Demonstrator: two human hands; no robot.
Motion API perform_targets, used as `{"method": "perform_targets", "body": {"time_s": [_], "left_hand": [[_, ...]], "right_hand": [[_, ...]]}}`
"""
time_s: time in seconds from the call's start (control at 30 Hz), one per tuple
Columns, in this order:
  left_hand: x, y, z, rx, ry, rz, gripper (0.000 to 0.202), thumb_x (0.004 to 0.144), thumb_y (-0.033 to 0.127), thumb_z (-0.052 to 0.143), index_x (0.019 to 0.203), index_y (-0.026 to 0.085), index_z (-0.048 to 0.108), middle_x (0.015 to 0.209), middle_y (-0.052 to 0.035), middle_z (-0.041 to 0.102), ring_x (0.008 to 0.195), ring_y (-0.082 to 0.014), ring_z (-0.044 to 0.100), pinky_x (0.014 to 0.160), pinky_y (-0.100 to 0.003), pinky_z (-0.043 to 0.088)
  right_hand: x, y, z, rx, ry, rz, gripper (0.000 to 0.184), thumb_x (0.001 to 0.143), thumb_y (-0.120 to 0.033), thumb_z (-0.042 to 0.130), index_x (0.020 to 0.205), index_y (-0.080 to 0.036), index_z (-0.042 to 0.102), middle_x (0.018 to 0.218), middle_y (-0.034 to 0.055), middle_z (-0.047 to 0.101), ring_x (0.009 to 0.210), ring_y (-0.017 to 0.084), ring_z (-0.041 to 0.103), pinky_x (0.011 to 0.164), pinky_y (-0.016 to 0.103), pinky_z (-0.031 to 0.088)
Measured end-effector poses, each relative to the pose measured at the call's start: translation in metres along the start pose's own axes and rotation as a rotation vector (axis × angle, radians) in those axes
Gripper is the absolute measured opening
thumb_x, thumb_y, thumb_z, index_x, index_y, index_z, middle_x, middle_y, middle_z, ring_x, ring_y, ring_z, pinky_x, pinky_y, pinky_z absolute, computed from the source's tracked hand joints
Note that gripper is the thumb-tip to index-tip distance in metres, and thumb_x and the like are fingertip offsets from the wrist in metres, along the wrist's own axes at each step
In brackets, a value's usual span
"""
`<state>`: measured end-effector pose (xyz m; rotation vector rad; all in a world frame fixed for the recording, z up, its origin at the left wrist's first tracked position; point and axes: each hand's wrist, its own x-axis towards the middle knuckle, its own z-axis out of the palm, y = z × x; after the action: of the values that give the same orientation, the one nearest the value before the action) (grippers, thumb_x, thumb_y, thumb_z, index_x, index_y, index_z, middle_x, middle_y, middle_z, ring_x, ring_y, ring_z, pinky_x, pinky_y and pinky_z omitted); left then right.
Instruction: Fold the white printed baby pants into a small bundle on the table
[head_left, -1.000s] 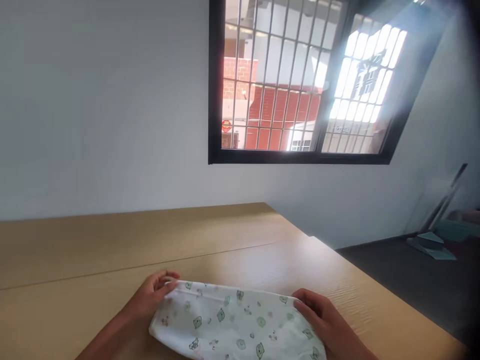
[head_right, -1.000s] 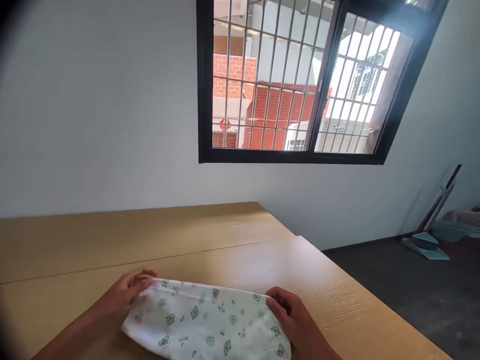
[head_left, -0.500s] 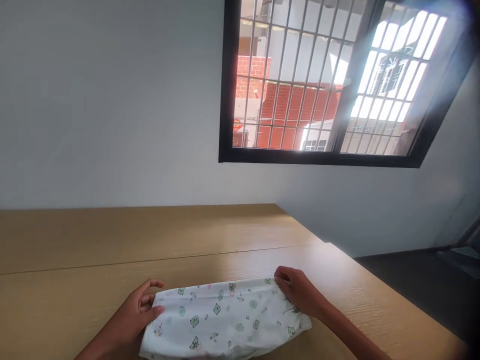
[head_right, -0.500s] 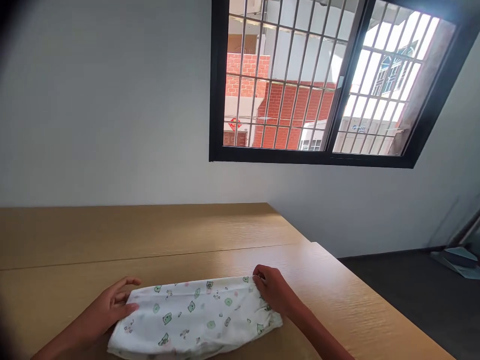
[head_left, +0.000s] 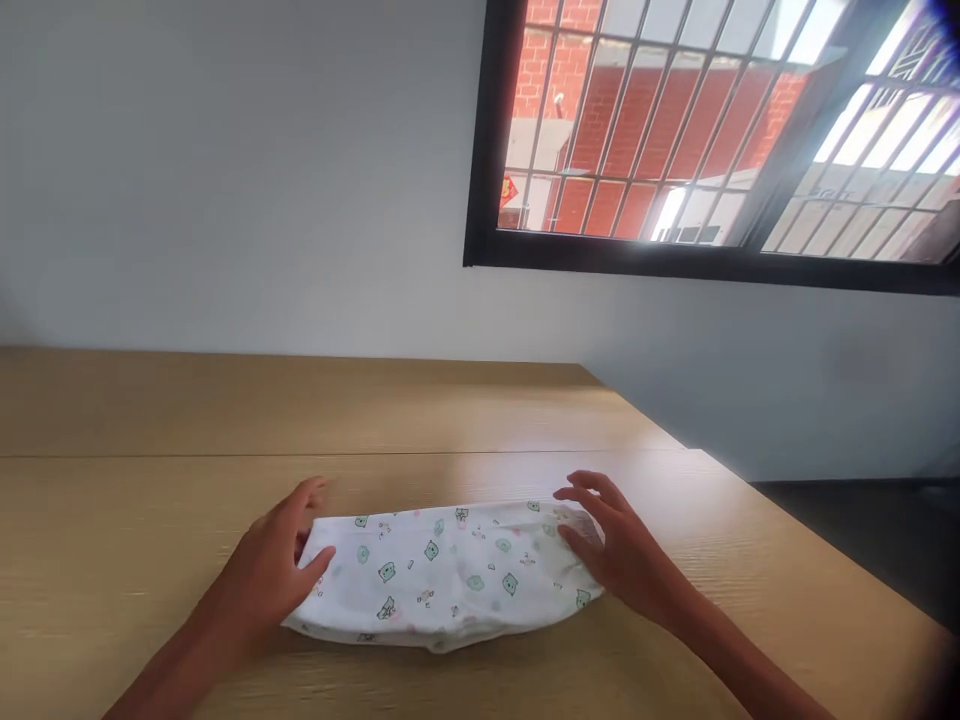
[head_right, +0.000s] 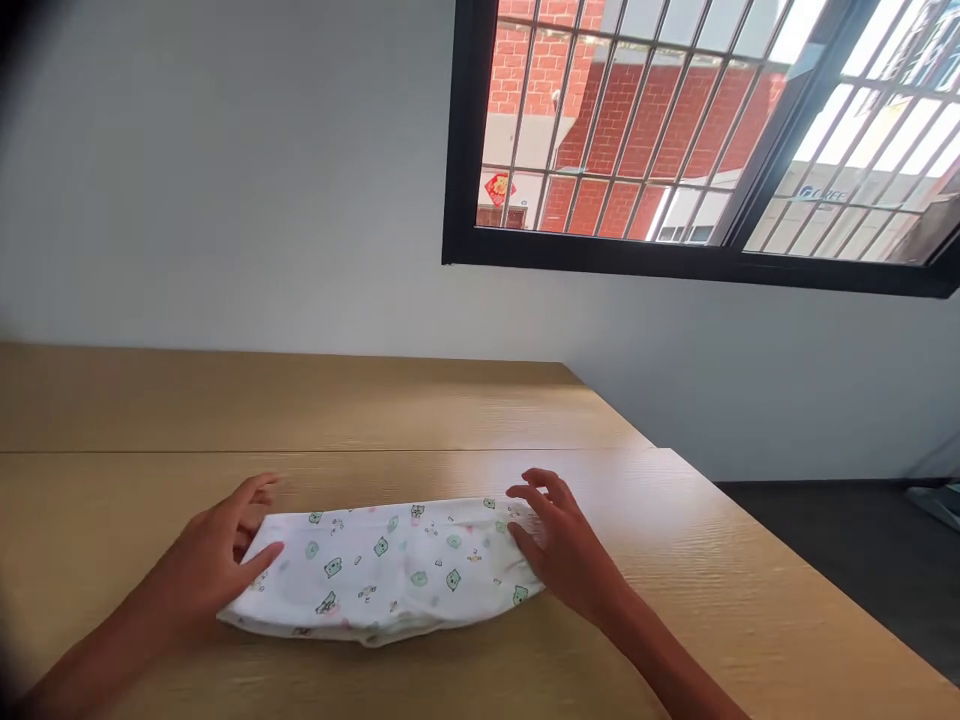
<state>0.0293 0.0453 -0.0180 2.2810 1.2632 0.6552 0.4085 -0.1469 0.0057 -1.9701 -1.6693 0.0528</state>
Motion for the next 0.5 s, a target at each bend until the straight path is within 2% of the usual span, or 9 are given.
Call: {"method": "perform_targets", "body": {"time_s": [0.03,0.1,0.17,0.2,0.27,0.33,0.43,0.47,0.5], "left_hand": [[-0.005,0.009,0.004,0.08,0.046,0.091,0.056,0.087,0.043,0.052,0.138,0.023,0.041,0.133,-0.0123,0.055,0.107,-0.0324,0.063,0.092,-0.048,0.052],[-0.017,0.028,0.017,0.141,0.037,0.279,0.041,0.095,0.039,0.044,0.133,0.023,0.049,0.139,-0.0108,0.052,0.128,-0.0323,0.05,0.104,-0.049,0.046],[-0.03,0.043,0.034,0.125,-0.101,0.395,0.04,0.1,0.039,0.043,0.136,0.026,0.051,0.144,-0.008,0.051,0.135,-0.0306,0.044,0.11,-0.047,0.043],[-0.035,0.047,0.042,0.121,-0.191,0.433,0.042,0.101,0.04,0.043,0.141,0.029,0.049,0.149,-0.0054,0.048,0.138,-0.0307,0.042,0.112,-0.048,0.042],[-0.037,0.051,0.051,0.137,-0.344,0.484,0.048,0.102,0.045,0.044,0.149,0.038,0.039,0.157,0.0008,0.036,0.144,-0.0323,0.034,0.117,-0.054,0.033],[-0.03,0.046,0.047,0.162,-0.438,0.471,0.048,0.104,0.051,0.04,0.15,0.042,0.035,0.159,0.0053,0.028,0.147,-0.0327,0.026,0.12,-0.059,0.024],[-0.016,0.034,0.025,0.152,-0.447,0.333,0.048,0.105,0.056,0.03,0.149,0.04,0.037,0.158,0.0072,0.031,0.149,-0.0298,0.021,0.122,-0.058,0.015],[-0.012,0.031,0.016,0.143,-0.448,0.293,0.049,0.105,0.058,0.029,0.149,0.038,0.037,0.157,0.0071,0.031,0.149,-0.0291,0.019,0.122,-0.056,0.014],[-0.011,0.03,0.01,0.135,-0.452,0.269,0.051,0.105,0.059,0.03,0.15,0.036,0.037,0.157,0.0063,0.031,0.15,-0.029,0.018,0.122,-0.055,0.015]], "right_hand": [[-0.002,-0.003,0.001,-0.021,-0.032,-0.023,0.034,0.092,-0.04,0.052,0.123,-0.028,0.061,0.147,0.0093,0.043,0.126,0.03,0.052,0.1,0.044,0.051],[-0.005,-0.009,0.003,-0.043,-0.176,-0.078,0.04,0.091,-0.045,0.057,0.128,-0.03,0.061,0.152,0.0071,0.042,0.138,0.032,0.043,0.114,0.051,0.037],[-0.006,-0.016,0.001,-0.071,-0.336,-0.118,0.05,0.092,-0.053,0.057,0.137,-0.031,0.057,0.153,0.0061,0.043,0.144,0.035,0.033,0.121,0.059,0.019],[-0.007,-0.019,-0.001,-0.089,-0.387,-0.119,0.053,0.093,-0.056,0.055,0.141,-0.032,0.054,0.154,0.0059,0.042,0.146,0.035,0.029,0.121,0.061,0.014],[-0.009,-0.026,-0.01,-0.123,-0.443,-0.095,0.054,0.097,-0.057,0.047,0.145,-0.033,0.049,0.156,0.0053,0.038,0.147,0.035,0.028,0.12,0.061,0.018],[-0.013,-0.037,-0.022,-0.122,-0.47,-0.102,0.053,0.095,-0.058,0.05,0.142,-0.033,0.054,0.154,0.0056,0.042,0.143,0.035,0.035,0.116,0.056,0.031],[-0.026,-0.065,-0.031,0.069,-0.598,-0.251,0.049,0.086,-0.052,0.068,0.131,-0.034,0.063,0.142,0.0034,0.057,0.129,0.03,0.054,0.106,0.04,0.047],[-0.032,-0.076,-0.027,0.163,-0.665,-0.325,0.045,0.085,-0.046,0.071,0.128,-0.034,0.065,0.137,0.0016,0.061,0.121,0.026,0.061,0.102,0.033,0.05],[-0.038,-0.086,-0.02,0.233,-0.759,-0.399,0.033,0.087,-0.038,0.071,0.12,-0.034,0.069,0.13,-0.001,0.066,0.109,0.02,0.067,0.095,0.026,0.052]]}}
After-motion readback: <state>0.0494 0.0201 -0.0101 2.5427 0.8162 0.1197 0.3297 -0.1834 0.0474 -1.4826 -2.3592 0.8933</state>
